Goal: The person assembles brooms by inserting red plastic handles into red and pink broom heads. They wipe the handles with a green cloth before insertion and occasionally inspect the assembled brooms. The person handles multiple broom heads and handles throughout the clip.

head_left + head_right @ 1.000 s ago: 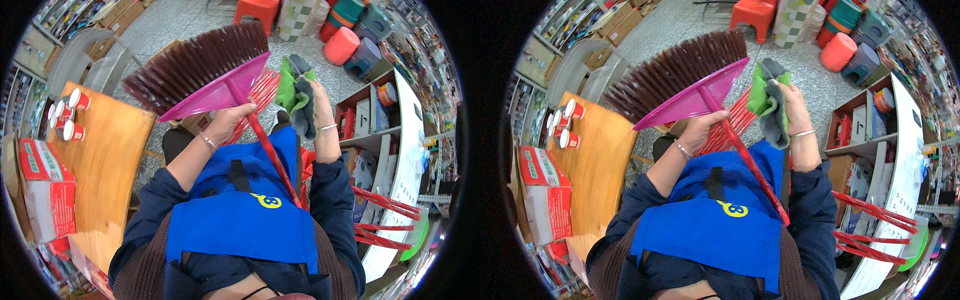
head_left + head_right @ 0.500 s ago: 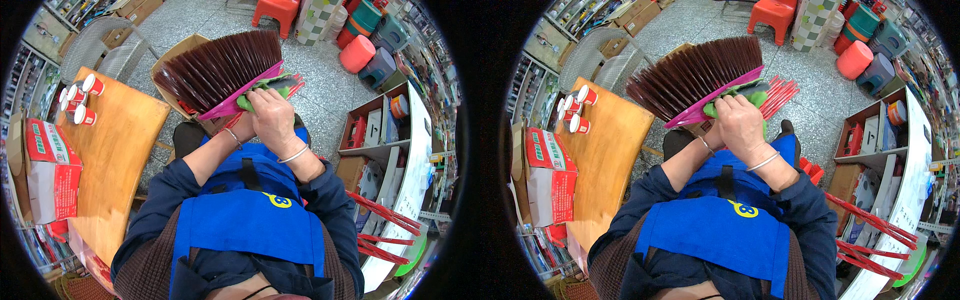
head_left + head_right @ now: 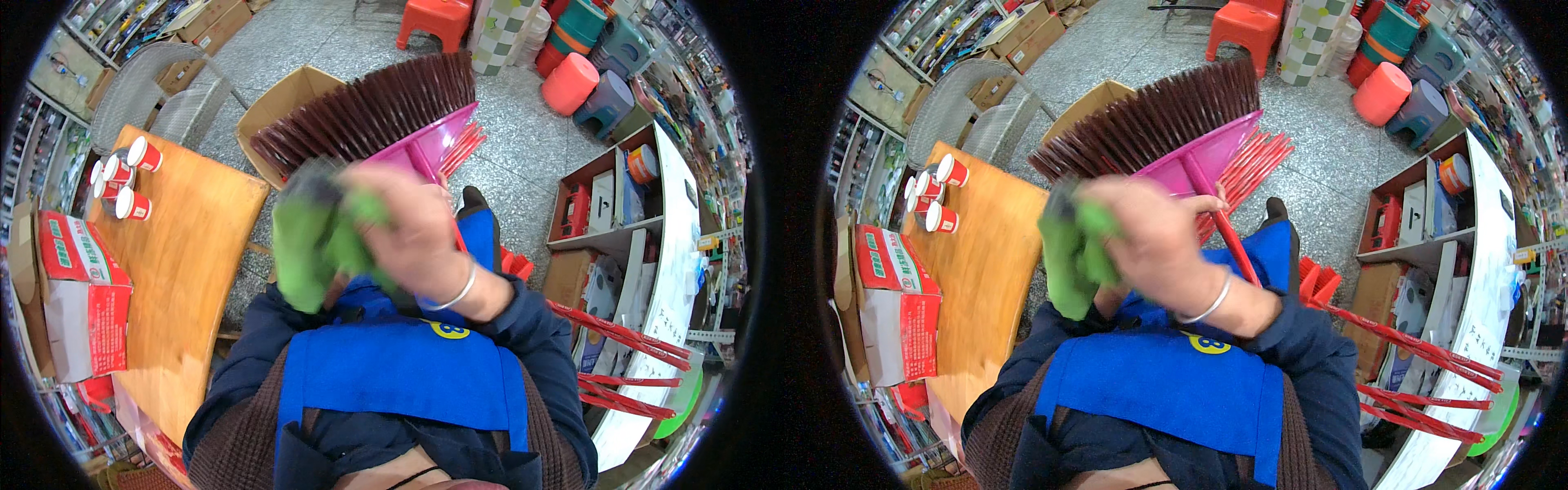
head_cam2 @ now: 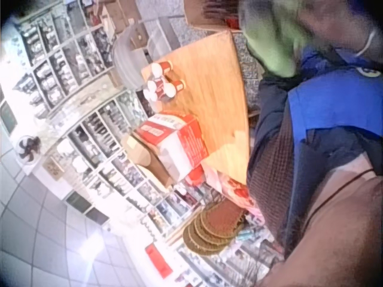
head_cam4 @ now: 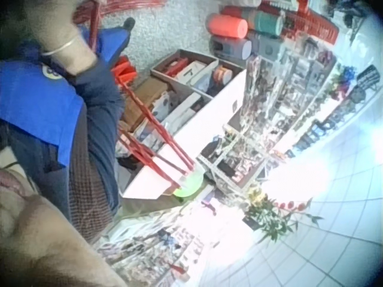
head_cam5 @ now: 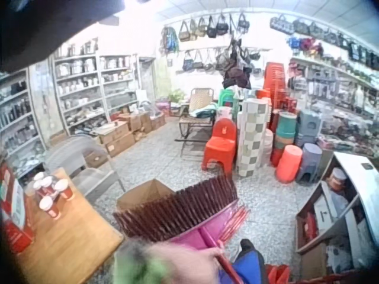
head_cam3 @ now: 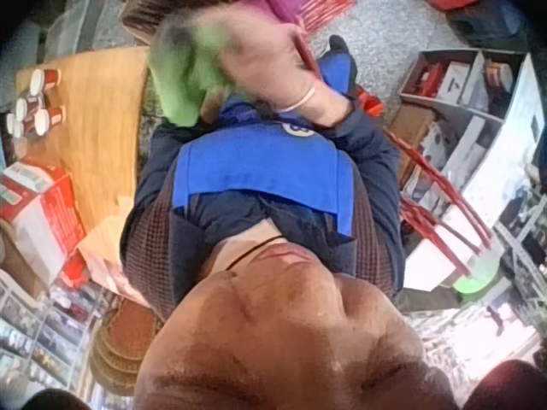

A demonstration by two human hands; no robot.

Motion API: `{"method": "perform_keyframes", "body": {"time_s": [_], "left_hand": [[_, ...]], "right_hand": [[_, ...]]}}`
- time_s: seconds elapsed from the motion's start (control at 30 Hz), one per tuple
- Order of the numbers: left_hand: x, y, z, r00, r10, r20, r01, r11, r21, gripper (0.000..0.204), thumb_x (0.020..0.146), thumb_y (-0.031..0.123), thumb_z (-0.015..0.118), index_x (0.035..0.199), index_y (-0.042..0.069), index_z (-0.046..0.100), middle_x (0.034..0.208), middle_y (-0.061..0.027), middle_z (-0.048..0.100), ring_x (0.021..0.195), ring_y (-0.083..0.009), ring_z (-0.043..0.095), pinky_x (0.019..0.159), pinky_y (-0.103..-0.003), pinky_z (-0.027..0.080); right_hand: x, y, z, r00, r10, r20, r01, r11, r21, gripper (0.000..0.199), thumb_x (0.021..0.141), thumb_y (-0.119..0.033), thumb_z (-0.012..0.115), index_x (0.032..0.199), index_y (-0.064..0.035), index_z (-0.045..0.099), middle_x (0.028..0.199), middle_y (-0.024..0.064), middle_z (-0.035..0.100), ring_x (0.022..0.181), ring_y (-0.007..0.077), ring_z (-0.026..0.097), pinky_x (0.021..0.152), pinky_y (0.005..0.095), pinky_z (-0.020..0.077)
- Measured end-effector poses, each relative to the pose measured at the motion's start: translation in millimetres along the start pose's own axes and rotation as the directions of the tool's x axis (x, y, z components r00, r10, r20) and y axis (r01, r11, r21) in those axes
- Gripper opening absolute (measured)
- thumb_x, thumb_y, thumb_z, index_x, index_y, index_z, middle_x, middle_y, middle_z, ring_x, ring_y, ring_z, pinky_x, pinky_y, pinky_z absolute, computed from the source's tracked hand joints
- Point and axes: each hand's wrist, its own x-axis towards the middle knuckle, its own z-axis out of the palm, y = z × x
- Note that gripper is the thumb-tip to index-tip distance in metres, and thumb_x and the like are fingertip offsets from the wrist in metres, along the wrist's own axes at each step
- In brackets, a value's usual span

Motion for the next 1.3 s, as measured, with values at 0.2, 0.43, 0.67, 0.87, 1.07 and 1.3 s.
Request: {"method": "perform_keyframes", "body": {"time_s": [0.2, 0.43, 0.67, 0.87, 1.07, 1.3], "left_hand": [[-16, 3, 9, 0.979, 0.110, -0.172, -0.153, 0.953, -0.261, 0.022, 0.085, 0.012, 0.062, 0.106, 0.006, 0.064, 0.098, -0.0065, 0.065, 0.099, -0.0162, 0.059, 0.091, -0.030, 0.045], [-27, 15, -1, 0.992, 0.083, 0.092, -0.060, 0.971, -0.230, 0.019, 0.083, 0.007, 0.060, 0.101, 0.002, 0.063, 0.096, -0.0064, 0.062, 0.094, -0.0151, 0.057, 0.090, -0.031, 0.044], [-14, 61, -18, 0.957, 0.290, 0.005, -0.211, 0.707, -0.675, 0.027, 0.078, 0.012, 0.059, 0.100, -0.002, 0.052, 0.082, -0.0054, 0.051, 0.071, -0.0146, 0.051, 0.070, -0.027, 0.043], [4, 77, -18, 0.857, 0.498, 0.131, -0.163, 0.504, -0.848, 0.029, 0.078, 0.016, 0.060, 0.098, -0.003, 0.051, 0.080, -0.0039, 0.047, 0.066, -0.0129, 0.046, 0.063, -0.026, 0.039], [-6, 89, -14, 0.950, 0.271, -0.158, -0.313, 0.827, -0.467, 0.041, 0.084, 0.011, 0.059, 0.121, -0.001, 0.048, 0.107, -0.0136, 0.059, 0.101, -0.0253, 0.058, 0.093, -0.038, 0.048], [-9, 73, -16, 0.915, 0.122, -0.385, -0.310, 0.824, -0.474, 0.014, 0.092, 0.016, 0.051, 0.080, 0.011, 0.047, 0.060, 0.0009, 0.043, 0.050, -0.0098, 0.041, 0.050, -0.028, 0.038]], "right_hand": [[18, 38, -4, 0.912, -0.354, 0.205, 0.409, 0.802, -0.435, 0.033, 0.070, -0.015, 0.058, 0.103, -0.0113, 0.063, 0.110, 0.0052, 0.060, 0.095, 0.0228, 0.060, 0.078, 0.0350, 0.0480], [18, 156, -102, 0.971, -0.156, -0.180, -0.056, 0.587, -0.808, 0.027, 0.073, -0.002, 0.058, 0.096, -0.0098, 0.067, 0.096, 0.0096, 0.065, 0.086, 0.0287, 0.062, 0.077, 0.0375, 0.0481], [-71, 128, -141, 0.412, 0.904, 0.114, -0.910, 0.415, 0.000, 0.032, 0.081, -0.008, 0.060, 0.112, -0.0011, 0.064, 0.098, 0.0042, 0.065, 0.089, 0.0100, 0.058, 0.079, 0.0271, 0.0475], [-82, 94, -83, 0.457, 0.636, 0.622, -0.865, 0.481, 0.143, 0.029, 0.082, -0.021, 0.071, 0.102, -0.0007, 0.064, 0.081, -0.0017, 0.060, 0.072, 0.0058, 0.053, 0.063, 0.0223, 0.0439], [-65, 82, -67, 0.755, 0.645, 0.118, -0.519, 0.698, -0.494, 0.028, 0.075, -0.028, 0.073, 0.077, -0.0043, 0.058, 0.074, 0.0186, 0.061, 0.066, 0.0361, 0.060, 0.059, 0.0421, 0.0458], [-71, 73, -59, 0.778, 0.569, 0.266, -0.388, 0.768, -0.509, 0.038, 0.072, -0.035, 0.076, 0.085, -0.0030, 0.061, 0.073, 0.0171, 0.062, 0.069, 0.0361, 0.061, 0.061, 0.0409, 0.0471]]}}
